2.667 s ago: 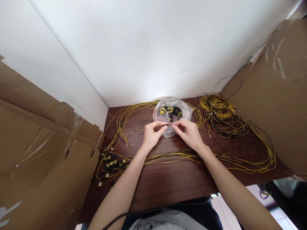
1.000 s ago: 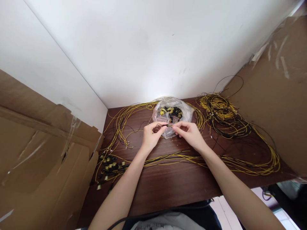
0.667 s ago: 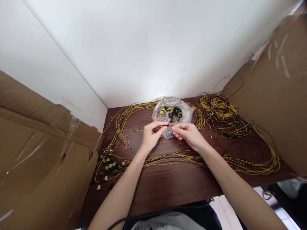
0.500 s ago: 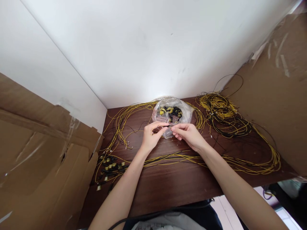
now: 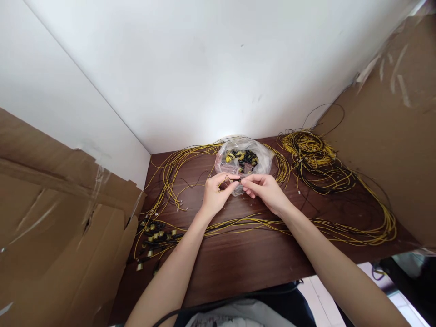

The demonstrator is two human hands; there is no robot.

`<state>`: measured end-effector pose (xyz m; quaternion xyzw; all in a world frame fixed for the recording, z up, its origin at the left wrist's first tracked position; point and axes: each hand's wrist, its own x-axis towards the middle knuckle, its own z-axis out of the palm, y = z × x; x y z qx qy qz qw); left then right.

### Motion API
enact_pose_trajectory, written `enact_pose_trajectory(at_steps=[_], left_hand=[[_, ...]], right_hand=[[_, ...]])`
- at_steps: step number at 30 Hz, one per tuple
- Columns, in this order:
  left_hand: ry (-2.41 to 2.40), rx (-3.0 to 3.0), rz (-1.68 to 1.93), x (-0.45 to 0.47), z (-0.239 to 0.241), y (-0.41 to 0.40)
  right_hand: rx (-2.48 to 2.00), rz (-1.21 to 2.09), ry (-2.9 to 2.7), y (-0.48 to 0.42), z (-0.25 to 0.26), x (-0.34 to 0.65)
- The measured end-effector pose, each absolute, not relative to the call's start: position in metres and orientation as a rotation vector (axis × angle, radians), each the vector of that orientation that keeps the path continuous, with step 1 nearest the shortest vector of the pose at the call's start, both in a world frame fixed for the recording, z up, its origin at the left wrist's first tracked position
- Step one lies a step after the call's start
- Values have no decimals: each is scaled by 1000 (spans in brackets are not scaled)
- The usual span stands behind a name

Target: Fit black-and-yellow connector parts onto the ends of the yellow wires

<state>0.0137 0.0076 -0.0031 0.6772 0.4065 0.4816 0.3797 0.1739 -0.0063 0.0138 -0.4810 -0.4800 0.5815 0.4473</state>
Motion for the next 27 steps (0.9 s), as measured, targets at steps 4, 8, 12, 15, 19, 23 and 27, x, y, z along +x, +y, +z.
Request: enact_pose_trajectory(at_steps=[4,8,12,15,19,23,27], left_hand=[[1105,1684,1251,14,-3,8],[1132,1634,1255,14,-5,9],[1157,1603,1269,14,-6,10],[1163,1608,1268,14,-6,10],[1170,1618,1272,14,-6,10],[1168,1600,1275,14,-6,10],[1168,1607,1272,14,-6,10]], right_hand=[[-1242,1272,-1335,-6,15,178],[-1353,949,-1521,-5,15,184],[-1382,670,-1649,-7,20,186],[-1347,622,-1688,-8,23,186],[-1294,647,-1744,-10,25,185],[-1289,692,-1760,-10,25,184],[-1336,775,-1726,-9,24,184]])
